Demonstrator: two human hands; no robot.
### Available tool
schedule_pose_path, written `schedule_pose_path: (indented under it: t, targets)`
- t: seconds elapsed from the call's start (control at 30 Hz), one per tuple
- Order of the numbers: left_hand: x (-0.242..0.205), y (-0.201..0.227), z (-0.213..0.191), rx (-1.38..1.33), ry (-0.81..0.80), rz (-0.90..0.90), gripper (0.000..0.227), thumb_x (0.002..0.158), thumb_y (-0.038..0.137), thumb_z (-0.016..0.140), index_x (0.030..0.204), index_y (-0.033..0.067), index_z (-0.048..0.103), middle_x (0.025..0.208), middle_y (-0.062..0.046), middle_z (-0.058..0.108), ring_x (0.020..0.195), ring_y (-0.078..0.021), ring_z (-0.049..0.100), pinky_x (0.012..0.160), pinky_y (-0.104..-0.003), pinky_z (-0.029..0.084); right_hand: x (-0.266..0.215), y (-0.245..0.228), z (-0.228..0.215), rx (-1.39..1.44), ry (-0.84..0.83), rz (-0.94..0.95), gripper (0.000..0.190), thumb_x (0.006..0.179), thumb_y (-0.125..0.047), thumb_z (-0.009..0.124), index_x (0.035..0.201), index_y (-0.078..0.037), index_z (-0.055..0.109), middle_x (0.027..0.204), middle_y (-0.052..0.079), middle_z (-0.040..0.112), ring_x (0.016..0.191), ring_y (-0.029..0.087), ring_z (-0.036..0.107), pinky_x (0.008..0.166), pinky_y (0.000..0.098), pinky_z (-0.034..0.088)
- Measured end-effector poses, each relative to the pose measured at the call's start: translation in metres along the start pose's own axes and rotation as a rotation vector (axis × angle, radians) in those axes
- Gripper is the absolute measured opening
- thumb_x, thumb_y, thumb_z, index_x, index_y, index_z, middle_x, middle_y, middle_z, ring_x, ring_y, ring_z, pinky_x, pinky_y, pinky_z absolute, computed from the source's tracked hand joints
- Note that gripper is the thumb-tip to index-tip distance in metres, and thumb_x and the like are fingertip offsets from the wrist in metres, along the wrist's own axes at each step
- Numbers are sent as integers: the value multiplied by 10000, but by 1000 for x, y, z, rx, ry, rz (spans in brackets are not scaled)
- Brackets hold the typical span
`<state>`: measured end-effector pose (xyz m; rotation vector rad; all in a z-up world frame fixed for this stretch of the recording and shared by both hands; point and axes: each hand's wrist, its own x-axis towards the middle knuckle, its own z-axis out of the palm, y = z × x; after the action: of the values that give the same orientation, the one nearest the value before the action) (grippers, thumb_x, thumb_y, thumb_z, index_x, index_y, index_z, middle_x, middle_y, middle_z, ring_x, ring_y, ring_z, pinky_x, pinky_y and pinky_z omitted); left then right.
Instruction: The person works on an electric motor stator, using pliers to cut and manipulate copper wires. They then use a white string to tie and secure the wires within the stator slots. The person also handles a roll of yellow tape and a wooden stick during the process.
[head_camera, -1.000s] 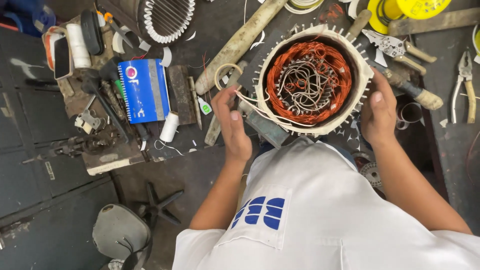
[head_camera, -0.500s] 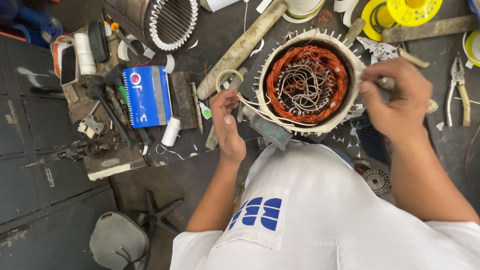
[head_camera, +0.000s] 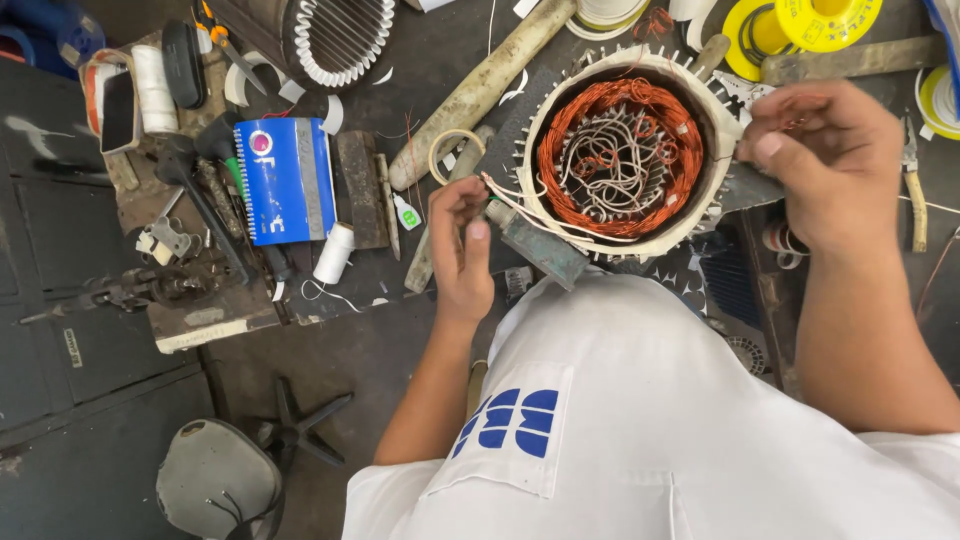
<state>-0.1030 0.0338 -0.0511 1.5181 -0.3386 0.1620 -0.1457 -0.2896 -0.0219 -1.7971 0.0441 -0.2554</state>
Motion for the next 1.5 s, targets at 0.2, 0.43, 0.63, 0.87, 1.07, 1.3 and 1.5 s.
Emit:
schedule_pose_path:
  t: [0.2,0.43,0.63,0.87,1.07,1.3,1.5]
  targets:
    - [22,19,-5,244,-144,38,383,1052,343,541,1312,63,568,1200,-84,556,1072,-205,563,936,-337,490,-11,-1,4,76,24,-5,297,1066,-64,639,1316,-12,487,1073,171,626,1025,226,679,912,267,522]
    - [47,2,-16,69,-462,20,165,981,243,660,1096,128,684,1054,-21,623,1008,-190,618,937,-341,512,-22,-11,7,-5,28,-182,533,1035,56,609,1488,63,328,1360,356,511,1070,343,558,977,382,480]
    - [49,-11,-2,-109,-350,123,106,934,79,716,1025,119,681,963,-21,597,879,-150,591,783,-257,537,-36,-15,20,-127,113,-306,239,1102,88,596,1289,157,463,1137,312,571,1026,352,587,902,402,506]
    - [35,-29,-9,-253,-306,111,139,913,26,707,1005,125,674,969,-18,620,910,-146,597,859,-276,530,-22,-62,90,-736,-301,-530,388,944,-209,691,1252,21,637,1085,171,684,904,309,632,779,418,533]
    - [9,-42,-17,-370,-133,32,99,921,113,712,910,31,658,950,-102,580,906,-141,563,813,-283,441,-17,-57,115,-651,-251,-665,132,850,-4,690,971,35,728,862,179,645,764,305,631,664,380,529]
    - [-20,-72,5,-629,65,-232,106,890,152,682,924,62,638,1139,-68,515,1032,-102,481,866,-237,354,-18,-39,115,-606,-249,-691,65,842,-3,699,893,-2,739,850,164,636,736,289,616,651,383,525]
    - [-18,-61,2,-722,62,-340,150,892,165,684,960,60,601,1185,-91,547,1108,-142,519,931,-254,370,-18,-46,101,-436,-189,-656,112,867,-54,703,947,13,745,877,187,651,725,342,617,632,419,534]
